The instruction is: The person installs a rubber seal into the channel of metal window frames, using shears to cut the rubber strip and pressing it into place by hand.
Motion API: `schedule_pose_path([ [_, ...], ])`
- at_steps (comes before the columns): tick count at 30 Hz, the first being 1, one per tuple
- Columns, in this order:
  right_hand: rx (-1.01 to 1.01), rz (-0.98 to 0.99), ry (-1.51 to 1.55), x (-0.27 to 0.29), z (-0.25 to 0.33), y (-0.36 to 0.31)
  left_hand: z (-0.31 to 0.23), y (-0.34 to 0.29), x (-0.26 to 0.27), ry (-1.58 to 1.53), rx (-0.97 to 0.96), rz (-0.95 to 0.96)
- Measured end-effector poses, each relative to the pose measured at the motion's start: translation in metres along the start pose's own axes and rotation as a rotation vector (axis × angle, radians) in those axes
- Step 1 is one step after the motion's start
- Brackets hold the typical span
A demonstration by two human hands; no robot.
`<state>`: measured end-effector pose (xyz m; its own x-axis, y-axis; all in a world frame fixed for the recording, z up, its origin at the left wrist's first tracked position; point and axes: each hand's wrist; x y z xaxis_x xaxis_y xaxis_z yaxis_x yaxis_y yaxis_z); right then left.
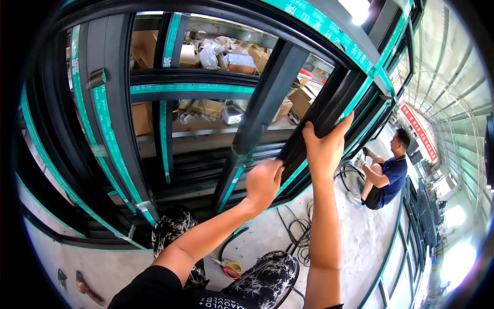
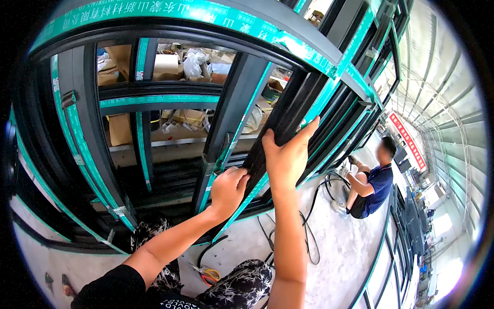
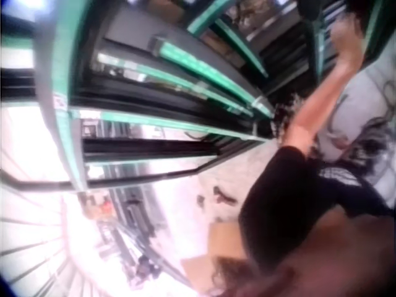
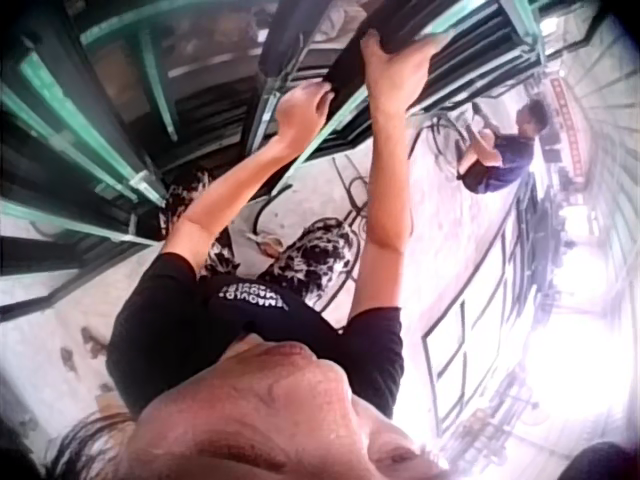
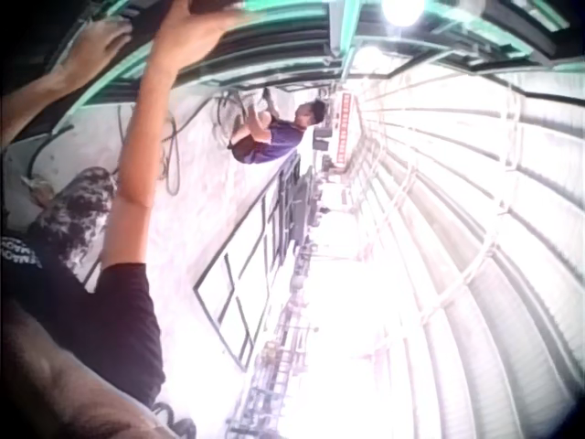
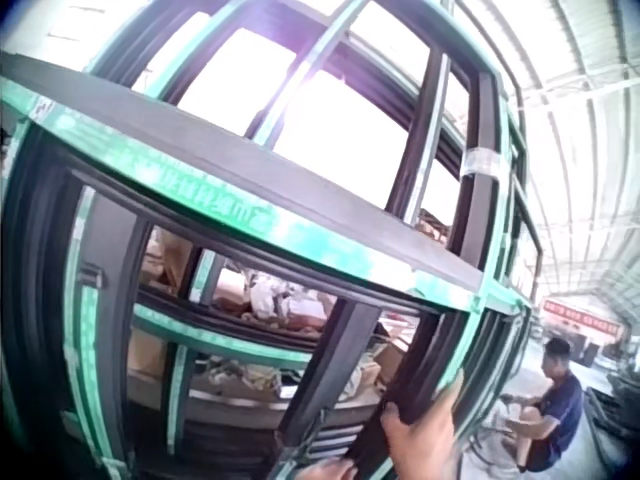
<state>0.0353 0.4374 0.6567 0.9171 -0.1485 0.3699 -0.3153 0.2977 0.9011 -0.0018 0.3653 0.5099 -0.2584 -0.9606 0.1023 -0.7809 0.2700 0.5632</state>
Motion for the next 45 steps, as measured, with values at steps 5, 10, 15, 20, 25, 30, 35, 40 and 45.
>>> schedule_pose_path([
  [5, -0.188, 0.112, -0.052, -0.002, 0.007, 0.007, 0.001, 0.003, -0.002, 0.014, 0.016, -0.013],
  [10, 0.104, -0.085, -0.145, -0.009, 0.0, -0.021, -0.001, 0.003, -0.003, 0.034, 0.013, -0.018],
  [15, -0.155, 0.044, -0.086, -0.01, -0.001, -0.019, -0.003, 0.001, -0.006, -0.031, -0.005, -0.058],
  [20, -0.055, -0.026, -0.033, -0.015, -0.002, -0.036, 0.037, -0.04, 0.006, 0.044, 0.093, 0.14],
  [25, -0.141, 0.014, -0.047, -0.018, -0.002, -0.056, 0.058, -0.065, 0.009, 0.108, 0.153, 0.233],
  [30, -0.065, -0.051, -0.05, -0.027, -0.011, -0.056, 0.06, -0.066, -0.001, 0.119, 0.126, 0.131],
  [35, -0.11, 0.02, 0.246, -0.014, -0.027, -0.065, 0.058, -0.067, -0.001, 0.127, 0.144, 0.114],
  [40, -0.115, -0.003, 0.12, -0.014, -0.022, -0.064, 0.055, -0.067, 0.0, 0.087, 0.144, 0.073],
  [45, 0.022, -0.058, 0.151, -0.015, -0.037, -0.057, 0.05, -0.07, 0.0, 0.108, 0.125, 0.105],
])
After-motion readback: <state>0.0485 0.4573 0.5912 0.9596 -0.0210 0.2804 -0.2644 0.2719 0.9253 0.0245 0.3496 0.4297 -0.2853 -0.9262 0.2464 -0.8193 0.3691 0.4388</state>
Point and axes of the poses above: each hand's wrist, its own y-axis towards the middle knuckle, its own x-axis out of the back of the hand, z = x × y, and after that the axes turned 10 degrees about x, right-handed
